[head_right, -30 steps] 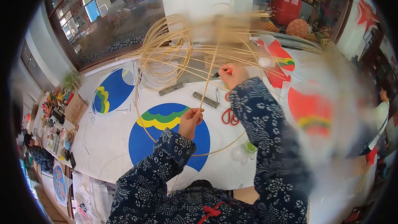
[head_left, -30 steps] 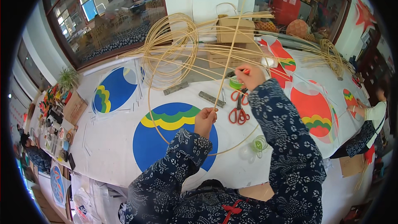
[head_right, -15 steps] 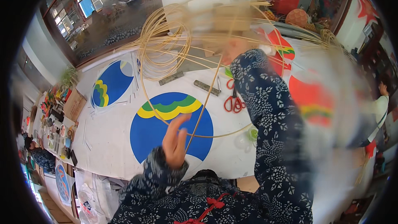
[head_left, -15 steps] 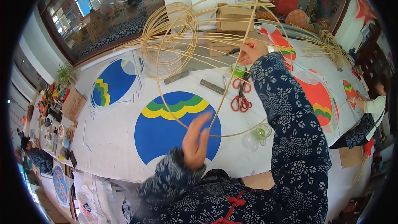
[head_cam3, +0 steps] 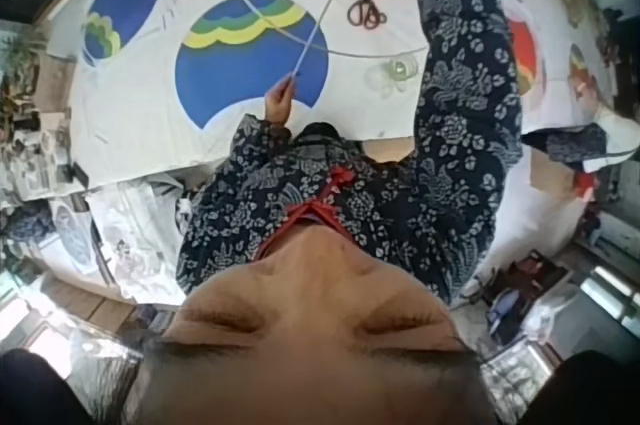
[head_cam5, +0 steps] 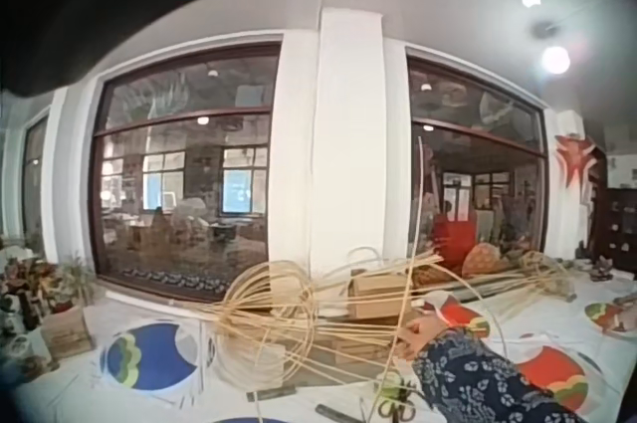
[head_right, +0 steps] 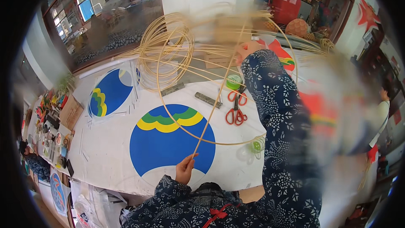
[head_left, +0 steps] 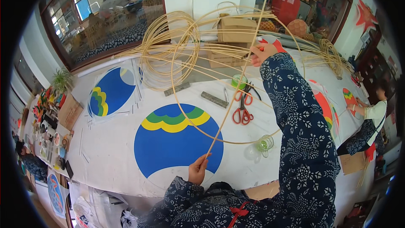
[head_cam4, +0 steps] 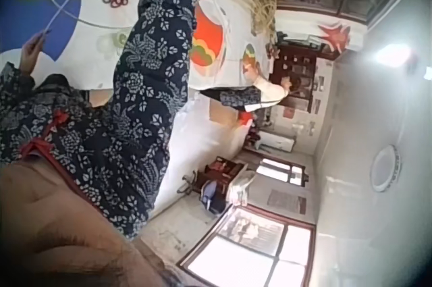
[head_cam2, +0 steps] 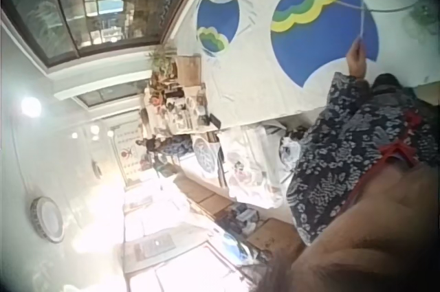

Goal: Assembling bamboo strips onto circular templates using adhesive and manual tools.

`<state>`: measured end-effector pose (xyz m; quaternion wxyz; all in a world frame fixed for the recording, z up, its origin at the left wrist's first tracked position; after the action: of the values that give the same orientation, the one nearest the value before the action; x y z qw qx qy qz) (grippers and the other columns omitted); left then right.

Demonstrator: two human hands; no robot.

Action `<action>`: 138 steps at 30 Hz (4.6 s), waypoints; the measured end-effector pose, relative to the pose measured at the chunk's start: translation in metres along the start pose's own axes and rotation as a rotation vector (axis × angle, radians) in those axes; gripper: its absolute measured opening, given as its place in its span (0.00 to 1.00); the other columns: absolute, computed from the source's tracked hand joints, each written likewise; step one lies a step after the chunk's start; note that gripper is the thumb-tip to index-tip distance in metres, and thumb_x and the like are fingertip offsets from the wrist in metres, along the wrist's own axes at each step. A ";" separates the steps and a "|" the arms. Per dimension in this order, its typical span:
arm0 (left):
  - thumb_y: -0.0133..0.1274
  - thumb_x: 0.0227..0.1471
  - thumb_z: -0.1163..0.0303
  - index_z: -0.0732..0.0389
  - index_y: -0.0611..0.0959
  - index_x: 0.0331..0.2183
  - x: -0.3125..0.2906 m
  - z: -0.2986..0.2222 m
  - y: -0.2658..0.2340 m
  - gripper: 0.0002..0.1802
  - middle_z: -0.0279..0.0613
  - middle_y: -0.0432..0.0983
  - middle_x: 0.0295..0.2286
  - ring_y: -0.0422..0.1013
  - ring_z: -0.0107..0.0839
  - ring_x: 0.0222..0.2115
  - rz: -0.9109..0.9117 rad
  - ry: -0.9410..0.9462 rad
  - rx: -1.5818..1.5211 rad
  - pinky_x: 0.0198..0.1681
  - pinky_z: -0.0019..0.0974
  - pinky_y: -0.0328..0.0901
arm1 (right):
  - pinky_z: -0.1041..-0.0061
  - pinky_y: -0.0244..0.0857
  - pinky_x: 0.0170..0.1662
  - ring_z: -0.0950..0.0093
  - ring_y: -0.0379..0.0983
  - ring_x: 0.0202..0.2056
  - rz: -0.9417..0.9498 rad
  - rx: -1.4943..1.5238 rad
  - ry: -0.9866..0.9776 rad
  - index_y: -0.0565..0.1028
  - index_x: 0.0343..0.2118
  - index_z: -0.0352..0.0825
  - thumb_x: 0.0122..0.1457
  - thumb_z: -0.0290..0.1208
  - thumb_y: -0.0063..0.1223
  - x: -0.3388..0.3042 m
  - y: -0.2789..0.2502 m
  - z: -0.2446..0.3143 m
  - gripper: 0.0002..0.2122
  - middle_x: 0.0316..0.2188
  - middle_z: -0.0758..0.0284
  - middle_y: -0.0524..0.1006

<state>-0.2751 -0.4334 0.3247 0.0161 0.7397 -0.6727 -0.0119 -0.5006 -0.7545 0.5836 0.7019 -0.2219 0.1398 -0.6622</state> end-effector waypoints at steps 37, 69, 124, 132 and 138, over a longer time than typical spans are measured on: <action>0.45 0.53 0.73 0.65 0.78 0.36 0.052 0.049 -0.007 0.10 0.26 0.61 0.16 0.55 0.14 0.16 -0.043 -0.213 0.121 0.19 0.20 0.51 | 0.82 0.57 0.14 0.82 0.63 0.10 -0.507 -0.009 0.477 0.75 0.27 0.31 0.53 0.39 0.51 -0.267 0.021 -0.304 0.13 0.09 0.69 0.69; 0.46 0.52 0.73 0.64 0.78 0.37 0.046 0.049 -0.003 0.10 0.24 0.59 0.16 0.53 0.14 0.16 -0.048 -0.261 0.050 0.18 0.20 0.48 | 0.75 0.64 0.29 0.70 0.68 0.24 -0.419 -0.455 -0.168 0.75 0.35 0.36 0.46 0.19 0.49 -0.305 0.047 -0.282 0.11 0.22 0.66 0.72; 0.45 0.51 0.77 0.63 0.77 0.40 0.050 0.059 0.004 0.12 0.34 0.66 0.15 0.60 0.18 0.15 -0.065 -0.353 0.096 0.19 0.24 0.57 | 0.75 0.66 0.36 0.72 0.73 0.30 0.216 -0.237 -0.467 0.76 0.36 0.41 0.48 0.34 0.55 0.173 0.156 -0.061 0.11 0.26 0.64 0.75; 0.45 0.50 0.78 0.65 0.78 0.37 0.055 0.062 0.005 0.11 0.36 0.68 0.16 0.61 0.19 0.15 -0.079 -0.344 0.081 0.19 0.24 0.57 | 0.73 0.67 0.37 0.68 0.75 0.30 -0.178 -0.479 -0.371 0.76 0.33 0.39 0.48 0.36 0.53 0.202 0.072 -0.142 0.11 0.26 0.62 0.77; 0.46 0.50 0.78 0.65 0.78 0.37 0.060 0.062 0.003 0.11 0.38 0.69 0.16 0.64 0.22 0.15 -0.113 -0.331 0.118 0.19 0.26 0.59 | 0.70 0.67 0.38 0.64 0.73 0.32 -0.304 -0.805 -0.233 0.77 0.34 0.39 0.50 0.36 0.51 0.196 0.047 -0.135 0.10 0.32 0.57 0.75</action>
<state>-0.2750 -0.4936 0.2636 -0.1391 0.7640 -0.6229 -0.0950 -0.5092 -0.9644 0.4627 0.4653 -0.5688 0.2722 -0.6212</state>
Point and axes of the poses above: each hand's wrist, its own x-axis towards the middle knuckle, its own y-axis out of the palm, z = x × y, the point moved 3 cm from there along x, towards the middle knuckle
